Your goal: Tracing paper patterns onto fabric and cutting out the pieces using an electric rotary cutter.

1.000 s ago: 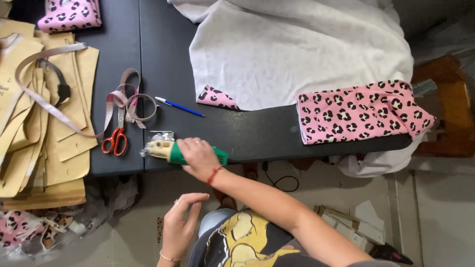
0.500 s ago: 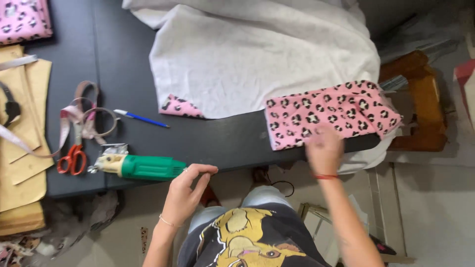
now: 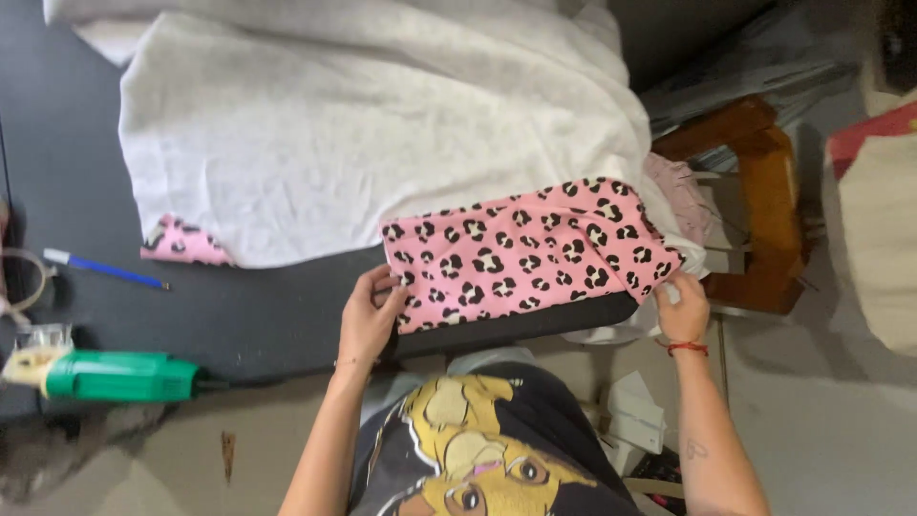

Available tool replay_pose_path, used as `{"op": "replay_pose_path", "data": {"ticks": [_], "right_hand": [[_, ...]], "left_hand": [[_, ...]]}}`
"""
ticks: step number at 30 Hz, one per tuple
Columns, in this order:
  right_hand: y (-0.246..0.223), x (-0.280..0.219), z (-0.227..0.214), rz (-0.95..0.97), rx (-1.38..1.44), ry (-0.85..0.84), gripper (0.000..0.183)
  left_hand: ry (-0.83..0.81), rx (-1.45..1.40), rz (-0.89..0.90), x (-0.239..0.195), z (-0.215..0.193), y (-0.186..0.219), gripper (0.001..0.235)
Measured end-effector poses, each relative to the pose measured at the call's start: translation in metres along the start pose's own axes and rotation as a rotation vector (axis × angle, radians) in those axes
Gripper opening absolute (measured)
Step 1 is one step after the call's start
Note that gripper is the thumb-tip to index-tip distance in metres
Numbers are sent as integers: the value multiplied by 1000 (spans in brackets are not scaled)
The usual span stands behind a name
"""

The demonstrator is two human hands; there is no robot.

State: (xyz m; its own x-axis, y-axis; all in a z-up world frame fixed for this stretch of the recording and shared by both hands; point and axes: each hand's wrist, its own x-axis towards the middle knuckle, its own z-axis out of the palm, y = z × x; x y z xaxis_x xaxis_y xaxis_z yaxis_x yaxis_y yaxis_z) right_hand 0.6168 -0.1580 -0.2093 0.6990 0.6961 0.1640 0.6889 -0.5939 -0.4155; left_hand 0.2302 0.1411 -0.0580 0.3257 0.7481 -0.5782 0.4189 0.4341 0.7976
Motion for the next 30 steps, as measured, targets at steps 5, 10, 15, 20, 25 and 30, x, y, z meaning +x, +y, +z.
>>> {"op": "replay_pose_path", "data": {"ticks": [5,10,15,20,25,30], "right_hand": [[-23,16,-17,142,204,-201,48],[-33,12,-11,353,321,-463,90],[10,11,7,95,198,-121,18],[39,32,-34,74,77,-144,11],[-5,66,-110,26,126,-345,12],[-2,79,-142,-49,331,-335,20]], "left_hand": [[117,-9,-11,11,15,-13,48],[170,127,-17,24,26,2,48],[236,189,92,44,29,-4,49],[286,309,212,67,24,-20,28],[308,215,336,44,23,2,16],[221,-118,262,16,21,6,12]]}}
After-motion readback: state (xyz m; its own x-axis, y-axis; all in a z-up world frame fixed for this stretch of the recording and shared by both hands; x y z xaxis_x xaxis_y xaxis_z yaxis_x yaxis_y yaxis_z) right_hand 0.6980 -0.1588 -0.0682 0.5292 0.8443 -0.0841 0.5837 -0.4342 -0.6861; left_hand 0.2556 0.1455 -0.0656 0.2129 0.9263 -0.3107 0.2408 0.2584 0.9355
